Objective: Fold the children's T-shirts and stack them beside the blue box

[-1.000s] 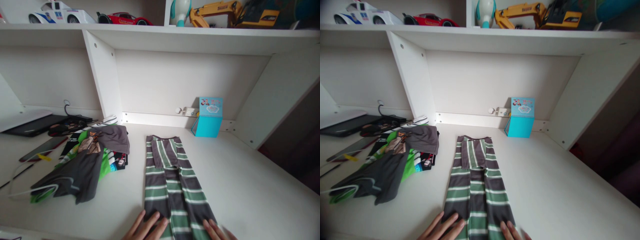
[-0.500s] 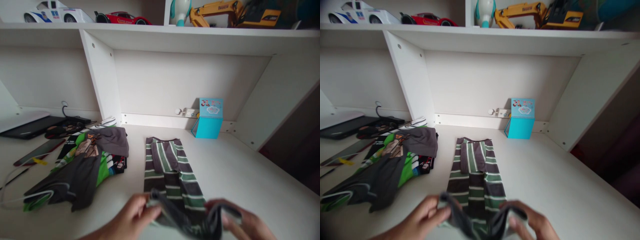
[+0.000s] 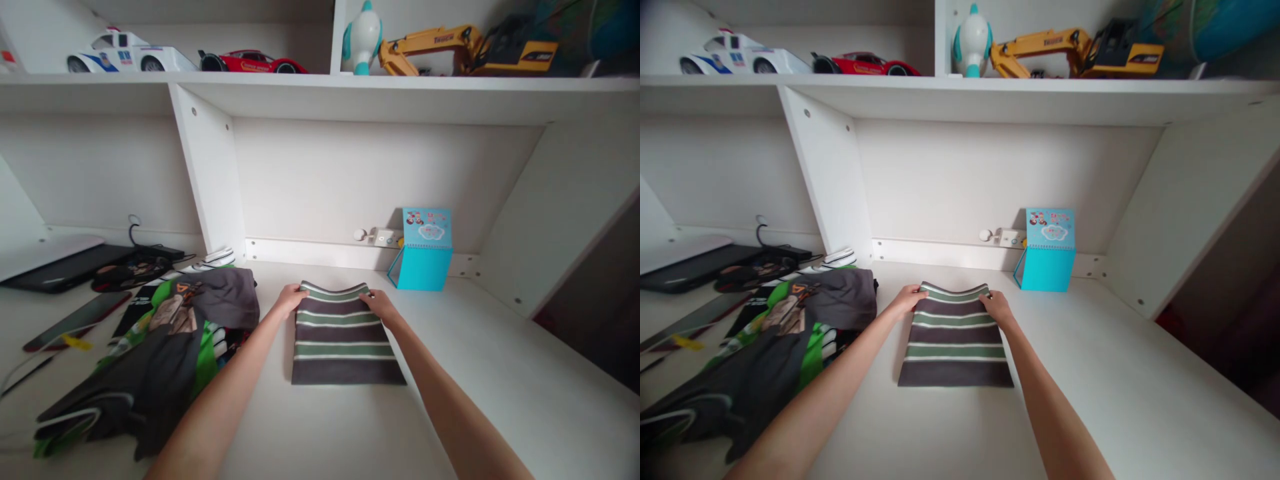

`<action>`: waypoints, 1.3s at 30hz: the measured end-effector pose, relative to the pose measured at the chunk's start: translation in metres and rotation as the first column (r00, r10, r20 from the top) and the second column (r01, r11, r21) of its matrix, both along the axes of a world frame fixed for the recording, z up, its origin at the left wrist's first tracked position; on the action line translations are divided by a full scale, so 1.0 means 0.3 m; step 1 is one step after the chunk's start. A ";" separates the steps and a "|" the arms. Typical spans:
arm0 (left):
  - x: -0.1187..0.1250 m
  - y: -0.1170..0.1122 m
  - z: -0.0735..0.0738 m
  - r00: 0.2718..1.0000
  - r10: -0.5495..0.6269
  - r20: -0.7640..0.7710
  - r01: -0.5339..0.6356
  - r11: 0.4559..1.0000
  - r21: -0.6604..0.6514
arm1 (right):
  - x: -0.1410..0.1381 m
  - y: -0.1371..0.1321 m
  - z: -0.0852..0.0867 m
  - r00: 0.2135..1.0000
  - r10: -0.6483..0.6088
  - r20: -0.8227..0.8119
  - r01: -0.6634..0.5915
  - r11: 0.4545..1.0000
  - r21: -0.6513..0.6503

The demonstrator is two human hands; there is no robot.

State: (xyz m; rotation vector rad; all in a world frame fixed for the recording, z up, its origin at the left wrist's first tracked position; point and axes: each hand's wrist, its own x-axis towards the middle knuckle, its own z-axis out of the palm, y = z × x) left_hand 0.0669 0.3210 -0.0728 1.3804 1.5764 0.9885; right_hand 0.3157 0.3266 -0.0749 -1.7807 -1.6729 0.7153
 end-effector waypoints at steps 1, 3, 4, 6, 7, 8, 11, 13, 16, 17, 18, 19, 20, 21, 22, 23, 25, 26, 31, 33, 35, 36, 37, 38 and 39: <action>-0.006 0.007 -0.004 0.999 0.011 -0.048 -0.010 1.000 0.016 | 0.010 0.008 -0.004 0.999 -0.031 0.024 0.031 0.999 -0.011; -0.016 0.018 -0.008 0.987 0.048 -0.152 -0.042 0.998 0.048 | 0.030 0.018 -0.006 0.994 -0.090 0.070 0.093 0.994 -0.048; -0.020 0.023 -0.009 0.976 0.076 -0.204 -0.064 0.996 0.064 | 0.037 0.019 -0.005 0.990 -0.114 0.085 0.119 0.991 -0.063; -0.026 0.028 -0.015 0.949 0.120 -0.292 -0.097 0.991 0.091 | 0.041 0.014 -0.006 0.986 -0.138 0.091 0.147 0.984 -0.098; -0.028 0.029 -0.018 0.938 0.122 -0.323 -0.096 0.991 0.096 | 0.037 0.008 -0.007 0.988 -0.134 0.077 0.142 0.983 -0.115; -0.030 0.029 -0.020 0.933 0.107 -0.344 -0.079 0.992 0.095 | 0.030 0.000 -0.006 0.991 -0.121 0.052 0.126 0.984 -0.129; -0.034 0.028 -0.004 0.936 0.005 -0.351 0.022 0.997 0.073 | 0.006 -0.025 0.018 0.996 -0.046 -0.076 0.035 0.990 -0.137; -0.038 0.021 0.042 0.946 -0.050 -0.320 0.079 0.994 0.080 | 0.001 -0.046 0.070 0.984 0.012 -0.175 -0.029 0.995 -0.095; -0.048 -0.011 0.166 0.982 -0.111 -0.152 0.145 0.961 0.234 | 0.019 -0.109 0.210 0.949 0.083 -0.305 -0.065 0.995 0.071; -0.053 -0.027 0.215 0.987 -0.149 -0.057 0.159 0.932 0.327 | 0.026 -0.146 0.267 0.935 0.108 -0.338 -0.056 0.985 0.161; -0.059 -0.044 0.262 0.979 -0.201 0.041 0.166 0.892 0.420 | 0.030 -0.192 0.324 0.923 0.145 -0.358 -0.046 0.962 0.270; -0.067 -0.061 0.304 0.957 -0.259 0.130 0.162 0.850 0.501 | 0.029 -0.247 0.378 0.913 0.184 -0.363 -0.033 0.923 0.384; -0.076 -0.077 0.338 0.929 -0.315 0.194 0.158 0.814 0.560 | 0.022 -0.311 0.426 0.910 0.242 -0.338 -0.034 0.854 0.520; -0.086 -0.088 0.361 0.905 -0.361 0.225 0.168 0.790 0.590 | 0.008 -0.379 0.465 0.916 0.282 -0.284 -0.048 0.781 0.622; -0.097 -0.095 0.372 0.887 -0.400 0.230 0.195 0.776 0.600 | -0.011 -0.450 0.493 0.933 0.293 -0.207 -0.073 0.719 0.692; -0.108 -0.096 0.370 0.875 -0.436 0.211 0.240 0.769 0.593 | -0.033 -0.519 0.511 0.950 0.297 -0.100 -0.138 0.681 0.719; -0.131 -0.082 0.337 0.866 -0.493 0.087 0.386 0.768 0.512 | -0.078 -0.637 0.519 0.918 0.367 0.149 -0.376 0.688 0.621; -0.141 -0.070 0.311 0.866 -0.500 -0.014 0.457 0.780 0.426 | -0.094 -0.680 0.513 0.849 0.461 0.259 -0.526 0.690 0.496; -0.174 -0.018 0.211 0.771 -0.300 -0.561 0.404 0.912 0.068 | -0.067 -0.671 0.426 0.631 0.702 0.331 -0.741 0.671 -0.010; -0.172 -0.018 0.216 0.740 -0.327 -0.588 0.443 0.894 0.061 | -0.032 -0.589 0.356 0.692 0.609 0.387 -0.668 0.744 0.024; -0.162 -0.029 0.238 0.733 -0.375 -0.568 0.494 0.867 0.064 | -0.010 -0.507 0.263 0.688 0.570 0.449 -0.659 0.750 0.056; -0.156 -0.037 0.251 0.731 -0.383 -0.565 0.502 0.862 0.065 | -0.007 -0.476 0.213 0.667 0.580 0.468 -0.671 0.740 0.039; -0.149 -0.046 0.263 0.727 -0.386 -0.568 0.505 0.861 0.062 | -0.008 -0.456 0.165 0.645 0.595 0.480 -0.680 0.733 0.007; -0.143 -0.055 0.273 0.722 -0.388 -0.573 0.505 0.861 0.054 | -0.012 -0.445 0.120 0.627 0.608 0.486 -0.681 0.731 -0.036; -0.137 -0.063 0.281 0.717 -0.391 -0.578 0.504 0.862 0.042 | -0.016 -0.444 0.080 0.621 0.612 0.489 -0.670 0.738 -0.073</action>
